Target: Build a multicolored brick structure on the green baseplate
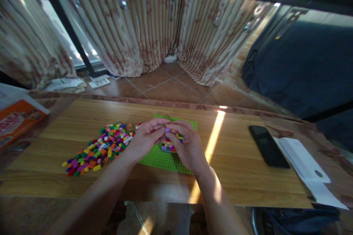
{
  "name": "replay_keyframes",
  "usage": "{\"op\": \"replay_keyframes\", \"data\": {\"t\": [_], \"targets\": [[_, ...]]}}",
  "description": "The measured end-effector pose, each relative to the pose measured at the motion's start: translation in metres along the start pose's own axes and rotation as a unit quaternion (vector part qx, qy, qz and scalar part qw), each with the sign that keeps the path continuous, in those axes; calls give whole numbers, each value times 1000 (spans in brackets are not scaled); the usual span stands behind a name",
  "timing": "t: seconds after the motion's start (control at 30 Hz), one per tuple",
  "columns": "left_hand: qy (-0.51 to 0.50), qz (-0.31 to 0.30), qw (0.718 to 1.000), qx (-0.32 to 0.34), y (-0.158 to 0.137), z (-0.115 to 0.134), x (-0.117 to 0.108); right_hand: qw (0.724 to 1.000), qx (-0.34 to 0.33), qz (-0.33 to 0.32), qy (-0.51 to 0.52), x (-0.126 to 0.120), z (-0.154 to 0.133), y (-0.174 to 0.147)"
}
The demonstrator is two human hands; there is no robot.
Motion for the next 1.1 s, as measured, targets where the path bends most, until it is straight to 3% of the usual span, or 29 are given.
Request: {"op": "replay_keyframes", "data": {"t": [0.1,0.23,0.37,0.6,1.1], "targets": [[-5,13,1000,-4,-1,0,-1,1000,0,13,3,-6,2,-1],[21,97,995,-3,0,1,-13,998,40,41,-40,-27,15,-4],[53,152,987,-8,0,-1,-23,992,82,12,-95,-37,29,-5],[85,135,987,-30,1,-4,-18,984,98,-17,-148,-24,28,-2],[109,134,985,-26,1,-6,-21,986,97,9,-136,-17,25,0]]}}
Point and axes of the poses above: each hand's wrist, its own y-axis towards the middle knuckle, its own x-axis out of the palm, z = x × y, the point moved 5 cm from there along y, towards the middle knuckle, and after that the axes turned 12 degrees about -z, right-handed, at the moved point
